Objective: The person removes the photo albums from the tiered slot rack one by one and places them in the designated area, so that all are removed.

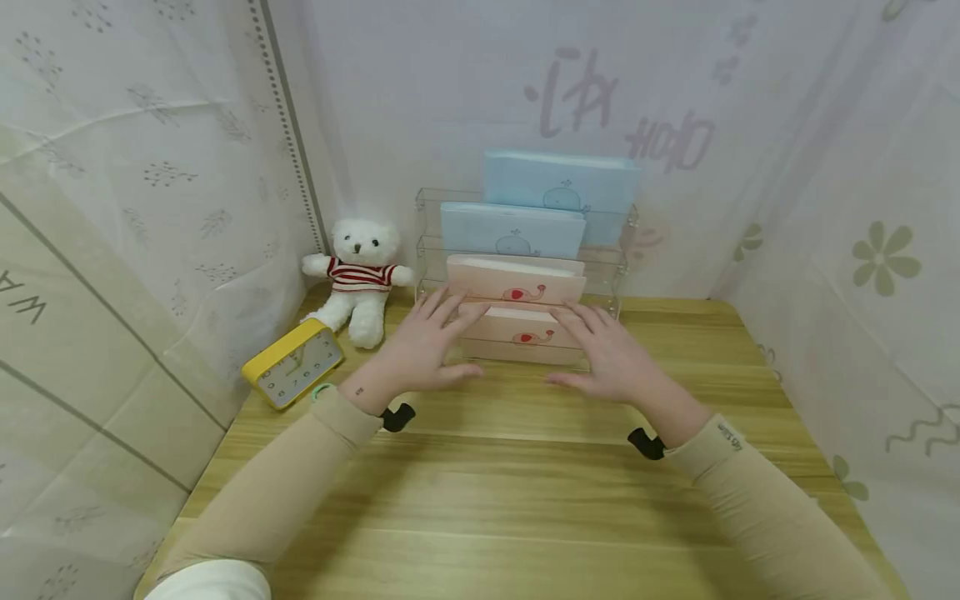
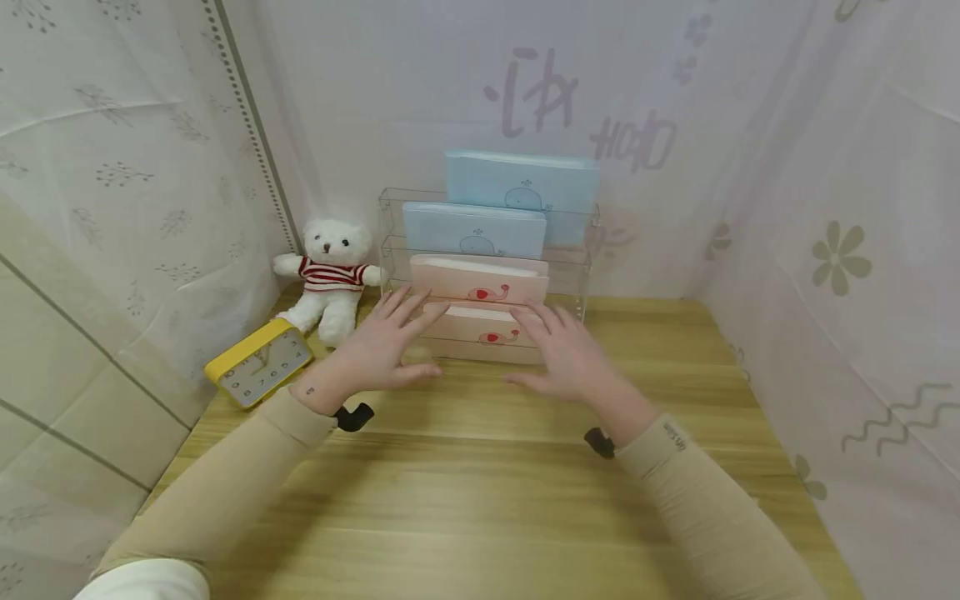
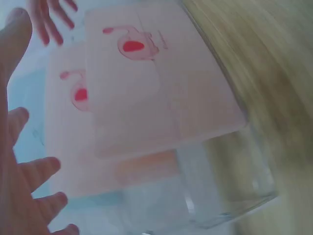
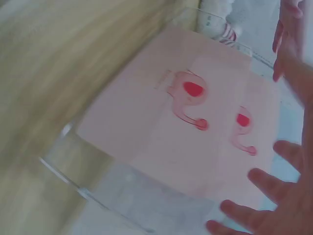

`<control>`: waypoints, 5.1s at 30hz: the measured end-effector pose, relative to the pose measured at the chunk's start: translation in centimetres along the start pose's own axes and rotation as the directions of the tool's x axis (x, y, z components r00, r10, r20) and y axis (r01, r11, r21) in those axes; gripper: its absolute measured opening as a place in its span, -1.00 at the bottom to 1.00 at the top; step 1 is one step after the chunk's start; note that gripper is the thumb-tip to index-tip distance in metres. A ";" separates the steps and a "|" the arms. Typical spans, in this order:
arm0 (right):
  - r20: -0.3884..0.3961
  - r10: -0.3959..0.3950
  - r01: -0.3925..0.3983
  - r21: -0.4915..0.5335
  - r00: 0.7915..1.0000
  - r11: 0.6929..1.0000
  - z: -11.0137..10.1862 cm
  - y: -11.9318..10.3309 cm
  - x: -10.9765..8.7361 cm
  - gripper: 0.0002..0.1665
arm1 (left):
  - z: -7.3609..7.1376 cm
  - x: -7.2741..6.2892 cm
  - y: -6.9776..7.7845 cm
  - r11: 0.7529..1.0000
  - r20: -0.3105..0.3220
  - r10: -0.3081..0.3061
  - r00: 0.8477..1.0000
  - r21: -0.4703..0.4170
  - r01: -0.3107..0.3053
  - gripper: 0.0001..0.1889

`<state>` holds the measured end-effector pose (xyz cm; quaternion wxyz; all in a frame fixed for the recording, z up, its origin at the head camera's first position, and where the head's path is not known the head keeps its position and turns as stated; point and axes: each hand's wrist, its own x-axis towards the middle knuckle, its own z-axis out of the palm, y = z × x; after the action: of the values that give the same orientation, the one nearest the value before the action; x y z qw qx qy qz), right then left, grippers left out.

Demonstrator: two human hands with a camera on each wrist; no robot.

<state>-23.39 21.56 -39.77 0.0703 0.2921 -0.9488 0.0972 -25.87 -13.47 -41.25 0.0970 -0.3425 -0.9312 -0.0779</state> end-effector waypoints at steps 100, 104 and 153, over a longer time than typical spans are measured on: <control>-0.544 0.654 0.110 0.806 0.526 0.582 5.4 -1.9 2.8 -0.69 | 14.1 -1.5 -6.7 0.496 -0.143 -0.674 0.725 -0.815 0.300 -0.40; -0.441 0.646 0.016 0.832 0.623 0.554 5.1 -1.8 2.4 -0.69 | 14.3 -1.6 -6.9 0.499 -0.154 -0.671 0.725 -0.817 0.288 -0.38; 0.228 0.143 -0.244 0.518 0.963 0.820 7.1 1.6 0.6 -0.57 | 14.1 -1.5 -6.5 0.515 -0.170 -0.681 0.712 -0.803 0.301 -0.39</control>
<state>-25.35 20.95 -46.80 -0.1108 0.2091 -0.9097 0.3411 -30.79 -16.32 -55.80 0.1469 -0.0328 -0.8253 -0.5443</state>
